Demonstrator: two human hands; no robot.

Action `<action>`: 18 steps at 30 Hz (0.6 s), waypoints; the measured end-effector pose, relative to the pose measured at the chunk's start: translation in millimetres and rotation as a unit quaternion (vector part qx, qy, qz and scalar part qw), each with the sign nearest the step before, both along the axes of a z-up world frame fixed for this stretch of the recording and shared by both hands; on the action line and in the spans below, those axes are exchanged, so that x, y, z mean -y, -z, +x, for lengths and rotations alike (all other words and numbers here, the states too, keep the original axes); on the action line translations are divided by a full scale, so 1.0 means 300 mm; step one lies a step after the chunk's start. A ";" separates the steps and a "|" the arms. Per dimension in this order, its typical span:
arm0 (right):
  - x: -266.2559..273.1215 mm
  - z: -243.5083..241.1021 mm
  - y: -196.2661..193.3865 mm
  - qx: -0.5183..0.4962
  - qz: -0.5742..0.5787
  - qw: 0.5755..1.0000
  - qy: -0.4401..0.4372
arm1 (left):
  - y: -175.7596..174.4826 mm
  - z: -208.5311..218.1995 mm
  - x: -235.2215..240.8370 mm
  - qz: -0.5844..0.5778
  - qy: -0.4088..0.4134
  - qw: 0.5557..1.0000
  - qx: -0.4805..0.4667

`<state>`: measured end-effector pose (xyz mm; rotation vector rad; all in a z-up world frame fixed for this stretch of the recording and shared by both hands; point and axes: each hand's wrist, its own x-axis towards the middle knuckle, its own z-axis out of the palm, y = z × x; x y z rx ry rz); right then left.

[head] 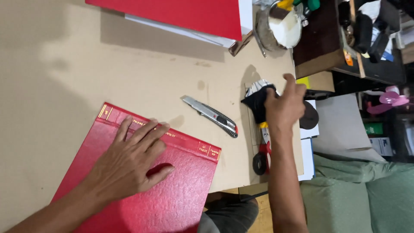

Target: Creating a spine template by cutting a cardboard strip and applying it to a book cover using a utility knife and scissors.

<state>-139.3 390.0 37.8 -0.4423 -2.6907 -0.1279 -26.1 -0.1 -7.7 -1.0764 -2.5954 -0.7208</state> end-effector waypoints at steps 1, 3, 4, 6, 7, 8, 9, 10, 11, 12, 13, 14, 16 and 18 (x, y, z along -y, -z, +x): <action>-0.006 -0.041 0.015 -0.001 0.000 1.000 -0.002 | 0.002 0.001 -0.012 0.000 -0.002 1.000 -0.001; -0.009 -0.121 0.051 -0.084 0.067 0.966 -0.235 | 0.008 0.014 -0.030 -0.049 0.006 0.980 0.194; 0.018 -0.176 0.057 -0.083 0.065 0.965 -0.240 | -0.112 0.012 -0.074 -0.050 0.002 0.979 0.195; 0.118 -0.304 0.085 -0.056 -0.076 0.946 -0.309 | -0.351 0.018 -0.145 -0.123 -0.017 0.874 0.469; 0.111 -0.370 0.126 -0.055 -0.083 0.942 -0.321 | -0.222 0.092 -0.225 -0.122 -0.031 0.873 0.472; 0.107 -0.437 0.169 -0.052 -0.080 0.947 -0.307 | -0.092 0.180 -0.291 -0.061 -0.064 0.970 0.228; 0.093 -0.497 0.209 -0.046 -0.074 0.953 -0.292 | 0.035 0.287 -0.350 0.003 -0.096 0.995 -0.032; 0.092 -0.533 0.230 -0.042 -0.077 0.949 -0.302 | 0.060 0.297 -0.352 0.001 -0.107 0.994 -0.029; 0.074 -0.554 0.255 -0.029 -0.055 0.966 -0.252 | 0.085 0.314 -0.358 0.011 -0.104 0.994 -0.013; 0.052 -0.577 0.281 -0.015 -0.032 0.979 -0.201 | 0.111 0.328 -0.368 0.022 -0.102 0.995 0.003; 0.067 -0.555 0.242 -0.010 -0.032 0.979 -0.199 | 0.110 0.330 -0.313 0.021 -0.100 0.995 0.009; 0.078 -0.534 0.201 0.047 -0.124 0.983 -0.125 | 0.108 0.330 -0.261 0.005 -0.043 0.999 -0.005; 0.101 -0.475 0.121 0.102 -0.218 0.970 -0.046 | 0.093 0.320 -0.166 -0.016 0.019 0.999 -0.022; 0.147 -0.401 0.054 0.091 -0.336 0.938 -0.009 | 0.066 0.305 -0.070 0.007 -0.008 0.995 -0.098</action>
